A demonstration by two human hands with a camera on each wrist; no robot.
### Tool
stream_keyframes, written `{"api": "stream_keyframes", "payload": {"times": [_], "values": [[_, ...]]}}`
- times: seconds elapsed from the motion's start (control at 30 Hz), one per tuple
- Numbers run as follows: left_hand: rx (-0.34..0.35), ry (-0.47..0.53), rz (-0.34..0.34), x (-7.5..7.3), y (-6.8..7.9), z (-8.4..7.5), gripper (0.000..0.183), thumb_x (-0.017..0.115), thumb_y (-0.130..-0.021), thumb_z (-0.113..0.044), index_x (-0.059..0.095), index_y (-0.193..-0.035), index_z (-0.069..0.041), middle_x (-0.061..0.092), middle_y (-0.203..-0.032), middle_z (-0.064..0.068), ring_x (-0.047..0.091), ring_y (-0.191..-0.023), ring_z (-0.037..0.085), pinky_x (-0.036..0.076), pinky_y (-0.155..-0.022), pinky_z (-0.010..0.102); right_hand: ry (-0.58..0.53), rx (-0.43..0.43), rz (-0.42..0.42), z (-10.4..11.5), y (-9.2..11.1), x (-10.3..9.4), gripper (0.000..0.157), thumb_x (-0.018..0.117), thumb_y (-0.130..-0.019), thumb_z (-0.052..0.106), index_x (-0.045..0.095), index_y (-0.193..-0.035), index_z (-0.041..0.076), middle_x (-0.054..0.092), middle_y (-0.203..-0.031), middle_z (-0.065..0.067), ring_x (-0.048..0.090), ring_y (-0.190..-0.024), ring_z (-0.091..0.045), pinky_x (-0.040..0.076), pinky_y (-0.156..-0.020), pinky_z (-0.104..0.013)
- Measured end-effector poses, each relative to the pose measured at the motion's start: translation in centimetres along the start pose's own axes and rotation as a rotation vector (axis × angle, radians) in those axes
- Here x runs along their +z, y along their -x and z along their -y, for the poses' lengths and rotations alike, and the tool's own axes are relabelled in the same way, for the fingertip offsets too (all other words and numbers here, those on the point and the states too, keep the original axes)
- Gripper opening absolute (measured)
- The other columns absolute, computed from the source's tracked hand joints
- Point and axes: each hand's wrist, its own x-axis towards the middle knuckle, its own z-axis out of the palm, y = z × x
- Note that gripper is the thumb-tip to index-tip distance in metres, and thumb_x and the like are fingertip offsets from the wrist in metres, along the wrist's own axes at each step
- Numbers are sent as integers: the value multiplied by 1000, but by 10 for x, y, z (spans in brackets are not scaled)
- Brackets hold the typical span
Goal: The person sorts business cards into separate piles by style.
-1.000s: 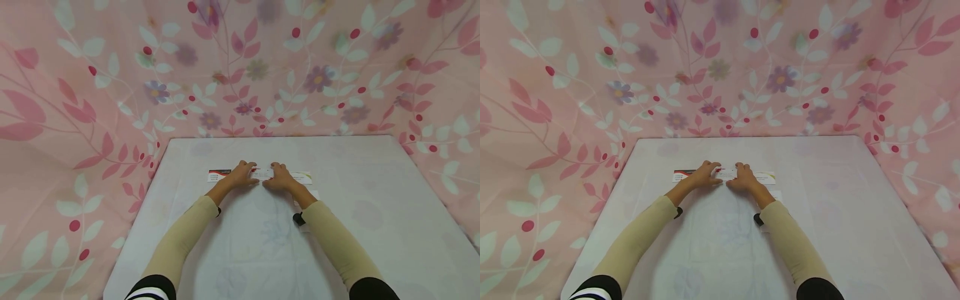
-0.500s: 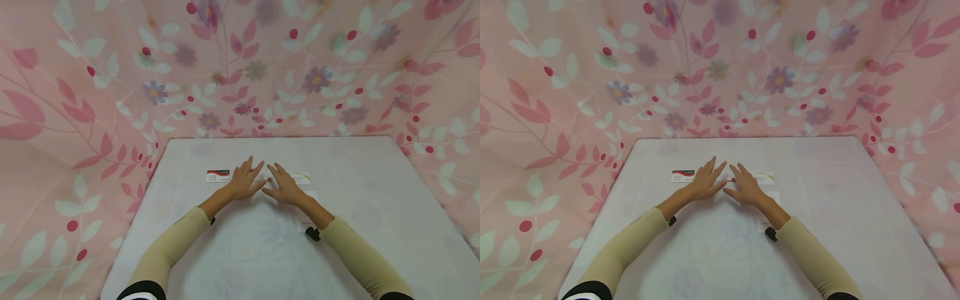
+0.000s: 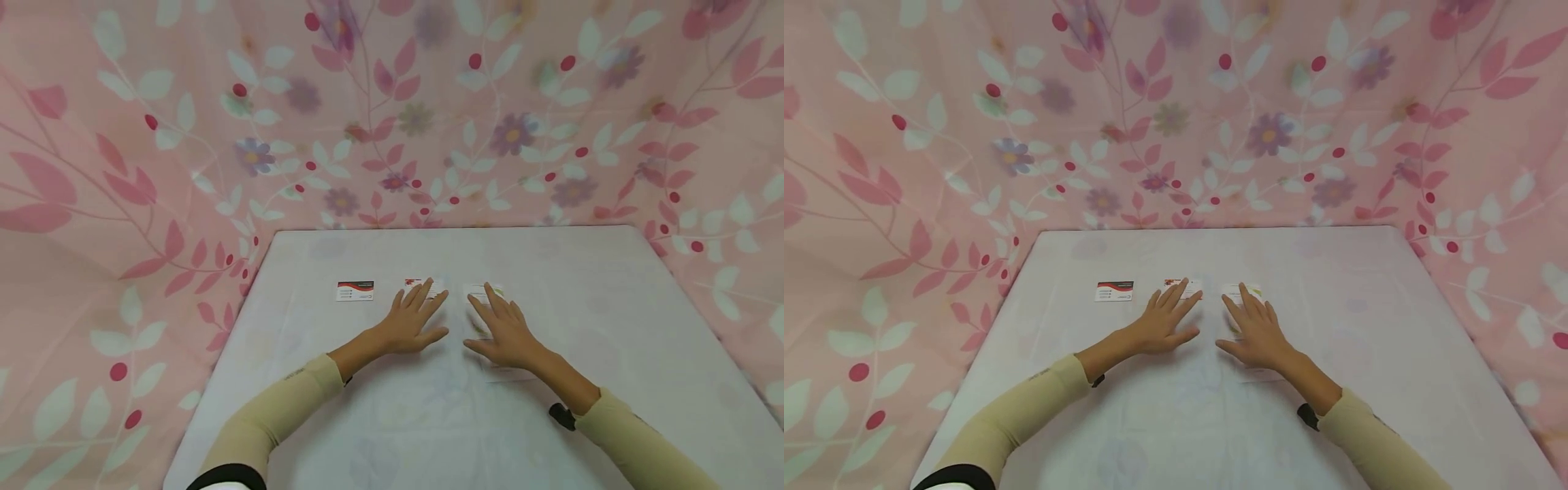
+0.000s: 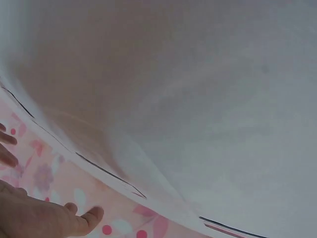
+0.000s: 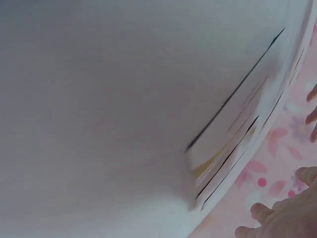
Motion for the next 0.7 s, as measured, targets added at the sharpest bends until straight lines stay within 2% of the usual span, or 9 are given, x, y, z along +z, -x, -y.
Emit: {"api": "stream_keyframes", "payload": {"times": [0.17, 0.33, 0.5, 0.63, 0.7], "values": [[20, 52, -25, 1, -4, -10, 78, 35, -96, -68, 15, -159, -26, 0, -168, 1, 22, -149, 31, 28, -110, 59, -11, 37, -43, -20, 13, -7, 88, 72, -87, 42, 28, -155, 10, 8, -162, -29, 25, -140, -56, 13, -108, -74], [35, 18, -17, 2, -11, -18, 77, 36, -96, -67, 18, -159, -25, 3, -168, 2, 21, -150, 30, 24, -113, 59, -22, 71, -45, -33, 22, -12, 86, 73, -87, 41, 29, -155, 10, 11, -161, -30, 25, -139, -57, 12, -109, -73], [75, -32, -2, 9, -18, -28, 75, 37, -96, -68, 21, -158, -28, 9, -167, 8, 25, -148, 34, 24, -113, 61, -30, 108, -27, -43, 29, -15, 81, 72, -89, 34, 31, -153, 6, 13, -160, -31, 25, -138, -58, 16, -108, -72], [85, -11, 17, 15, -24, -34, 76, 39, -95, -69, 23, -157, -27, 16, -165, 9, 26, -148, 34, 27, -112, 57, -37, 123, 3, -52, 29, -15, 80, 73, -88, 27, 31, -153, 6, 17, -159, -31, 27, -138, -58, 24, -104, -74], [67, 15, 31, 17, -28, -36, 78, 40, -95, -69, 25, -157, -26, 21, -164, 8, 27, -148, 30, 30, -112, 54, -49, 125, 14, -56, 29, -16, 79, 73, -88, 23, 31, -153, 5, 19, -159, -31, 29, -137, -58, 28, -101, -75]]}}
